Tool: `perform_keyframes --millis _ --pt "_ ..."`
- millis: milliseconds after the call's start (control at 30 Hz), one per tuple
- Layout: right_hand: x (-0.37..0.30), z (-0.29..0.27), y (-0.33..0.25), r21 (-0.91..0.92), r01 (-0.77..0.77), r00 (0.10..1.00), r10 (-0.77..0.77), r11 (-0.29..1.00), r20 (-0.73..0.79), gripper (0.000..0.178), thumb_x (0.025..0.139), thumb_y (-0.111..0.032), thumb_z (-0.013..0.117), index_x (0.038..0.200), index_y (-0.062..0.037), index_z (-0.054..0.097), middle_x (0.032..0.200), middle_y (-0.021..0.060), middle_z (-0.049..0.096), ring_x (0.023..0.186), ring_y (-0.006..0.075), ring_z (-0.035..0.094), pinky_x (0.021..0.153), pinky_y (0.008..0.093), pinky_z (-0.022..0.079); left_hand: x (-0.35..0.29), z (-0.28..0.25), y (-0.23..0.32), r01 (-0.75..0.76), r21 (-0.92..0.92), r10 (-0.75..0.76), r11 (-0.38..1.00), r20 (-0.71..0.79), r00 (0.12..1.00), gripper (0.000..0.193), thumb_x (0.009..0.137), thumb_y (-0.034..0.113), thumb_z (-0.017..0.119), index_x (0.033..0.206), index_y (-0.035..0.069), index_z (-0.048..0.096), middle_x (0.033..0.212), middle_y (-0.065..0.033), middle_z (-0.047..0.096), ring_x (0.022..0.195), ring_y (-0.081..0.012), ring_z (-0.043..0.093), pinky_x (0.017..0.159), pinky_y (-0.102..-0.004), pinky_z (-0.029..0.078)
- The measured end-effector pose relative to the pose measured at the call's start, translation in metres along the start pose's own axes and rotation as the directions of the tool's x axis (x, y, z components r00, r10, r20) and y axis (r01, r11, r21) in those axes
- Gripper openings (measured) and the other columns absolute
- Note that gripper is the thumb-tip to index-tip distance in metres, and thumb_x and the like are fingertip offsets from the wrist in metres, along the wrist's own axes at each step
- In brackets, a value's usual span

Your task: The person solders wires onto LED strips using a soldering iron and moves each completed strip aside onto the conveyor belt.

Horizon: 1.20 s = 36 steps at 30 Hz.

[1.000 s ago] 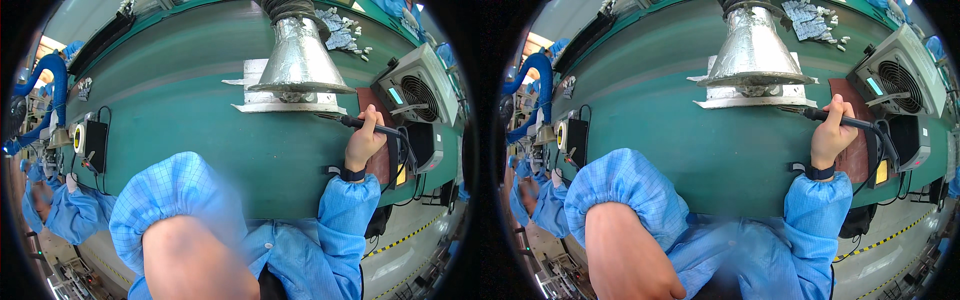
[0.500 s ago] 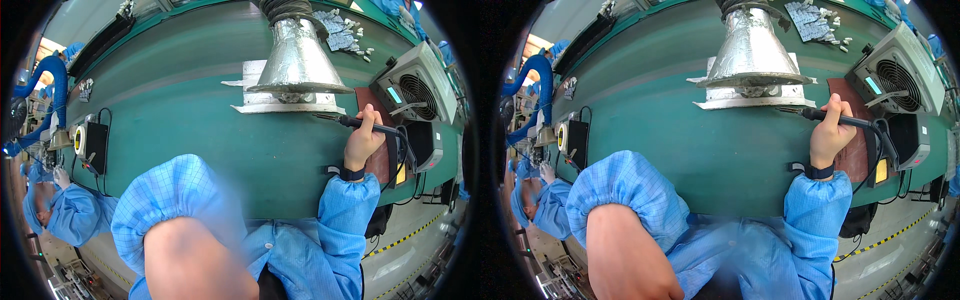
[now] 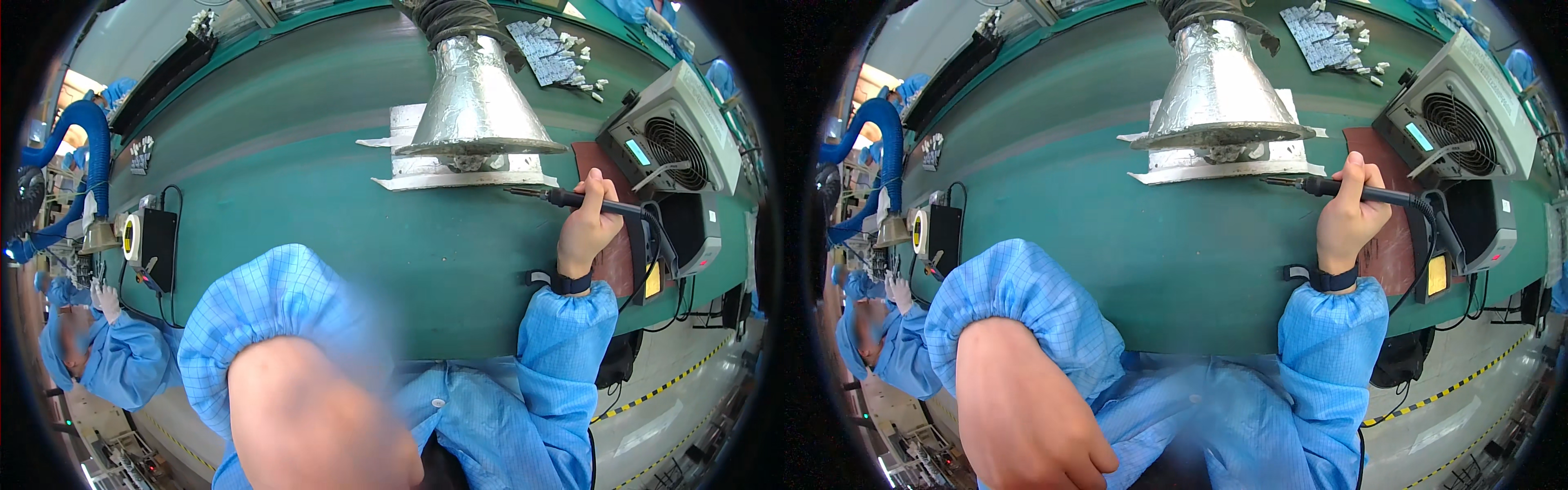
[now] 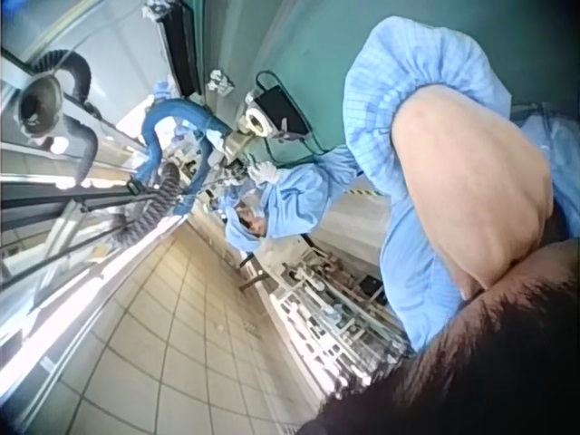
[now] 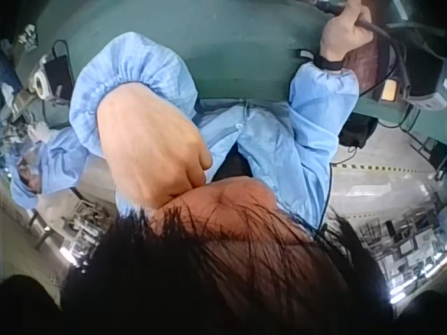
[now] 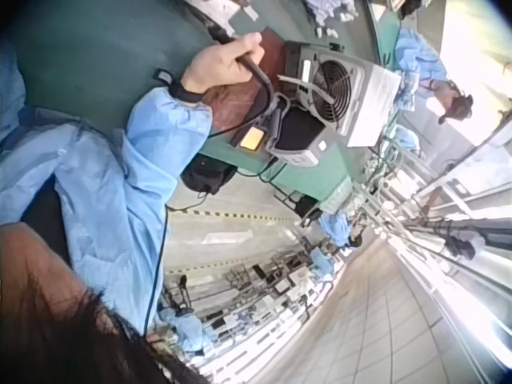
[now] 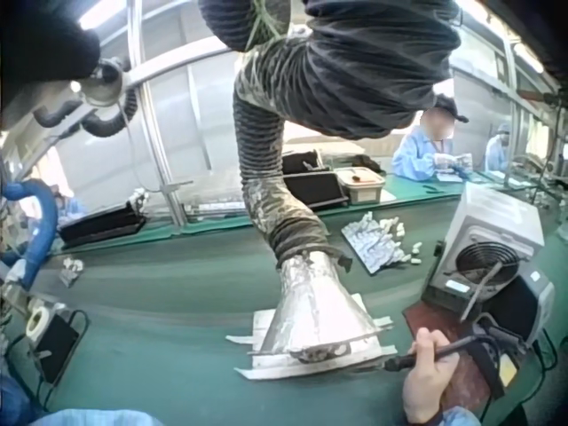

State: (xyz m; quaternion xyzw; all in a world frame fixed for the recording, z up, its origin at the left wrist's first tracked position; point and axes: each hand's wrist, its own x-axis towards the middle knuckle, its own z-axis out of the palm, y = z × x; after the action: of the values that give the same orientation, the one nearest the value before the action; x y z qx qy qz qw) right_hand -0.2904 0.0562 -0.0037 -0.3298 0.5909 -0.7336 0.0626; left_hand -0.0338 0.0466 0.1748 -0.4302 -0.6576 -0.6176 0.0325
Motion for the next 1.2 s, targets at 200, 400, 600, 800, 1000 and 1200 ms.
perform_keyframes --millis 200,400,600,800,1000,1200 --pt "0.001 -0.002 0.003 0.011 0.001 1.0 -0.001 1.0 0.006 0.031 0.092 -0.016 0.057 0.064 -0.0038 0.05 0.064 -0.0027 0.047 0.06 0.0036 0.039 0.054 0.019 0.029 0.004 -0.003 -0.002 -0.002 -0.024 0.0 1.0 -0.047 0.999 0.02 0.071 0.017 0.061 0.054 0.007 0.055 0.054 -0.0064 0.053 0.056 -0.023 0.057 0.054 -0.0325 0.044" --pt "0.0 0.001 0.004 0.031 0.015 1.0 -0.015 0.999 0.004 0.032 0.092 -0.017 0.057 0.064 -0.0047 0.05 0.064 -0.0034 0.047 0.058 0.0032 0.038 0.052 0.0193 0.028 0.0 0.008 -0.007 0.001 -0.198 0.0 0.98 0.004 1.0 0.021 0.07 0.017 0.061 0.053 0.007 0.054 0.053 -0.0069 0.052 0.053 -0.0235 0.056 0.053 -0.0335 0.045" --pt "0.0 -0.002 0.005 0.006 0.004 1.0 -0.004 1.0 -0.006 0.032 0.092 -0.017 0.057 0.063 -0.0049 0.05 0.064 -0.0034 0.047 0.057 0.0033 0.038 0.051 0.0192 0.028 0.002 0.0 -0.007 -0.116 0.027 0.116 0.993 -0.005 0.993 0.022 0.071 0.016 0.06 0.052 0.007 0.053 0.053 -0.0071 0.052 0.053 -0.0232 0.056 0.053 -0.0334 0.045" --pt "-0.001 0.001 0.004 0.021 -0.015 1.0 0.015 1.0 0.003 0.032 0.092 -0.018 0.058 0.063 -0.0056 0.05 0.064 -0.0038 0.047 0.057 0.003 0.038 0.051 0.019 0.027 0.003 -0.001 -0.002 -0.115 0.006 0.115 0.993 -0.012 0.993 0.022 0.071 0.018 0.06 0.054 0.007 0.052 0.053 -0.0058 0.051 0.053 -0.0228 0.055 0.052 -0.0333 0.044" --pt "0.0 0.0 0.006 0.035 -0.003 1.0 0.003 0.999 -0.007 0.032 0.092 -0.018 0.057 0.063 -0.0057 0.05 0.064 -0.0039 0.047 0.056 0.0025 0.038 0.05 0.0191 0.026 0.002 -0.001 -0.004 -0.125 0.002 0.125 0.992 -0.022 0.992 0.022 0.071 0.017 0.06 0.054 0.007 0.051 0.052 -0.0062 0.05 0.053 -0.0229 0.055 0.051 -0.0333 0.044" --pt "0.0 -0.001 0.006 0.015 -0.01 1.0 0.01 1.0 0.003 0.031 0.091 -0.017 0.057 0.063 -0.0056 0.05 0.064 -0.0036 0.048 0.056 0.0027 0.038 0.05 0.0189 0.027 0.002 0.001 -0.005 -0.11 -0.023 0.108 0.994 -0.077 0.991 0.022 0.072 0.016 0.06 0.055 0.006 0.051 0.052 -0.0073 0.05 0.051 -0.0245 0.055 0.051 -0.0338 0.045"
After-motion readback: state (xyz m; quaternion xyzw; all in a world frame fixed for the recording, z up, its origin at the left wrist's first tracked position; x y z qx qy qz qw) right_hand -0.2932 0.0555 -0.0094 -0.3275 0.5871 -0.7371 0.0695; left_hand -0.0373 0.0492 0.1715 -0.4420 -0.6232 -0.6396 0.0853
